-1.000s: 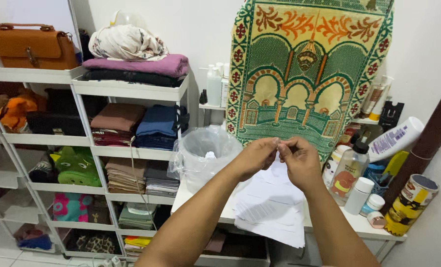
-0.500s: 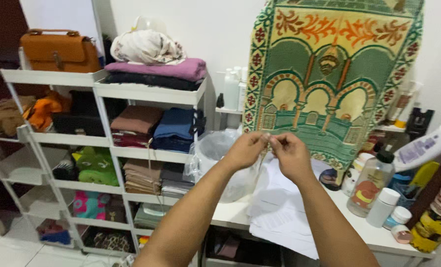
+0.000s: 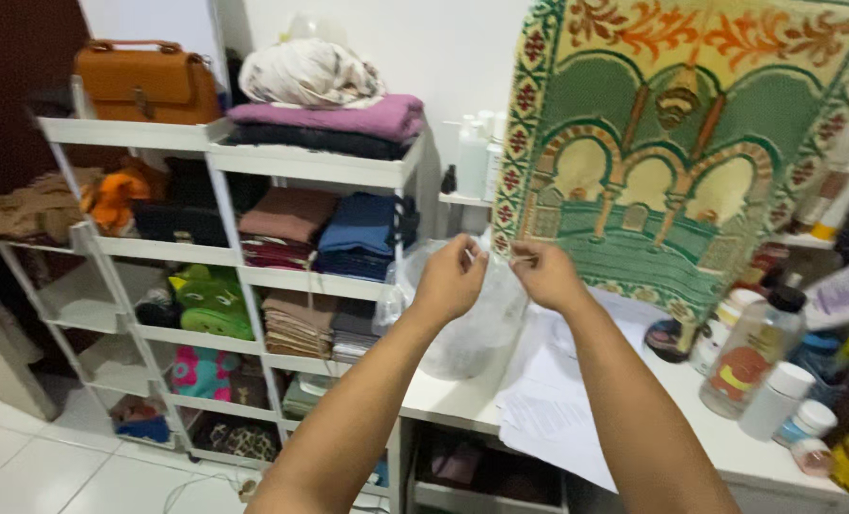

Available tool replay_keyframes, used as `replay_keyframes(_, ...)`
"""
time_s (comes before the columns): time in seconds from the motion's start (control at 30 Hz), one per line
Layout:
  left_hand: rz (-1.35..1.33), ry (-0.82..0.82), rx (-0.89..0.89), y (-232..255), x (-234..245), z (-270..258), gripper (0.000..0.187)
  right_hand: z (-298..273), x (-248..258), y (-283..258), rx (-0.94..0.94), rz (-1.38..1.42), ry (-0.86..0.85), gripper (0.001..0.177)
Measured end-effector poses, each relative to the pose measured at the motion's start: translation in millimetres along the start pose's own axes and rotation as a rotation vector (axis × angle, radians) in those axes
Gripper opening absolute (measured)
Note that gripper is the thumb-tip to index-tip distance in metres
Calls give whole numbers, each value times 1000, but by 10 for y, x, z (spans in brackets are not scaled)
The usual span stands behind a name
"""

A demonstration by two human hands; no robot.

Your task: The person tears several pieces of paper into small strips by hand and places the shredded pieces into a clear plastic bin on a desk.

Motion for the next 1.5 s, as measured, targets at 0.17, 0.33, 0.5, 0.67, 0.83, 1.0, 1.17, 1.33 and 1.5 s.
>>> replay_keyframes(0.17, 1, -199, -92, 167, -870, -140, 23, -379, 758, 973, -284, -232, 38, 34)
replay_keyframes(0.33, 116, -314, -134, -299, -1841, -222, 21, -847, 1024, 1919, -463, -540, -27, 40)
replay_keyframes(0.5, 456, -611, 67, -1231, -2400, -592, 47, -1214, 541, 2713, -382, -508, -186, 52)
replay_keyframes(0.67, 636, -761, 326, -1747, -2423, -797, 83, -1421, 403, 2265, -468, -566, -387, 84)
replay_keyframes(0.83, 663, -793, 430, -1724, -2351, -810, 85, -1471, 546, 1582, -514, -747, -478, 104)
replay_keyframes(1.0, 583, -868, 480, -1923, -2443, -838, 65, -1477, 421, 1738, -522, -646, -534, 76)
replay_keyframes(1.17, 705, -901, 308, -1906, -2537, -800, 69, -1351, 152, 2485, -448, -553, -365, 65)
replay_keyframes(1.33, 593, -705, 329, -1658, -2339, -793, 76, -1051, 472, 2904, -498, -286, -35, 54)
replay_keyframes(1.5, -45, -216, -37, -740, -2203, -509, 48, -910, 996, 2329, -217, -22, 70, 42)
Point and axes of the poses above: each hand's wrist, its own z-axis towards the middle knuckle, its own x-axis out of the back of the hand, y = z × x, the point moved 8 cm from there along z, towards the middle knuckle, and after that the axes turned 13 degrees about -z, right-handed, at the moved point
